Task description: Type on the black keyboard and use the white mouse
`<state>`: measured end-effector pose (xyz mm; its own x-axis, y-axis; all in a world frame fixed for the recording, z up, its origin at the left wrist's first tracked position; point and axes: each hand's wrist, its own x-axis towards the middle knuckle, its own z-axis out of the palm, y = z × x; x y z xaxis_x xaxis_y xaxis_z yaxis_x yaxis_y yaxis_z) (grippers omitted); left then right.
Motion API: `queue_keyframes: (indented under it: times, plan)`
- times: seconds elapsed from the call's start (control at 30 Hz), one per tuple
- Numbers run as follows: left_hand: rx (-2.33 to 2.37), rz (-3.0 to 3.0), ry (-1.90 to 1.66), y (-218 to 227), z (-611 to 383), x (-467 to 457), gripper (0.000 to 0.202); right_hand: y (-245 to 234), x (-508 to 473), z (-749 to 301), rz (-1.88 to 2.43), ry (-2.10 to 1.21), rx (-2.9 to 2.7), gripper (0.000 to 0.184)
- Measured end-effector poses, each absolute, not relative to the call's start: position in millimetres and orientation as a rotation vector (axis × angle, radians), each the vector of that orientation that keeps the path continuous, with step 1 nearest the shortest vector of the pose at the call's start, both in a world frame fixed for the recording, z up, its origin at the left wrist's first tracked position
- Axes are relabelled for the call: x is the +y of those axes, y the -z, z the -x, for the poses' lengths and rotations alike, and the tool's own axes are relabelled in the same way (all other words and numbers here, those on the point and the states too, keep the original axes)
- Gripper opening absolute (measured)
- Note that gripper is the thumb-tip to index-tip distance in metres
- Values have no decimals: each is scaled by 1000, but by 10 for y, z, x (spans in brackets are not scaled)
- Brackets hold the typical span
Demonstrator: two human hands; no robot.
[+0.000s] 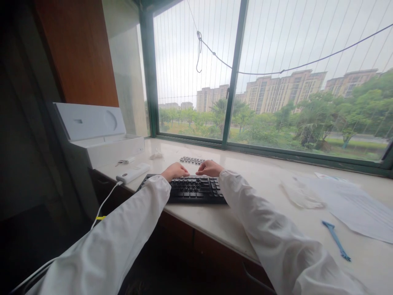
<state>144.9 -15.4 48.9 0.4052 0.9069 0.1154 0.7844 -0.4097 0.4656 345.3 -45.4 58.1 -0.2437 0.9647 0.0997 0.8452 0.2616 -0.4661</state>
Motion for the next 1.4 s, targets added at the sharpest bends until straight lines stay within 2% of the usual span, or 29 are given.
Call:
queue_keyframes:
  times: [0.4, 0.63, 0.83, 1.0, 1.2, 1.4]
  plan:
    - [1770, -2182, -728, -671, -897, -58, 32, -422, -454, -3388, 1515, -463, -2266, 46]
    - [1972, -2021, -895, -501, -432, -75, 42, -538, -454, -3555, 1616, -334, -1934, 40]
    - [1703, -2106, -1265, -194, -90, -177, 40, -447, -396, -4038, 1864, -157, -1689, 42]
    - [1623, -2046, -1388, -62, 2, -170, 39, -360, -384, -4369, 2080, -64, -1586, 48]
    - [1573, -2003, -1378, -56, 23, -135, 36, -316, -345, -4568, 2109, -17, -1485, 54]
    - [1524, -1982, -1341, -29, 35, -121, 37, -466, -13, -4620, 2243, -158, -1588, 74]
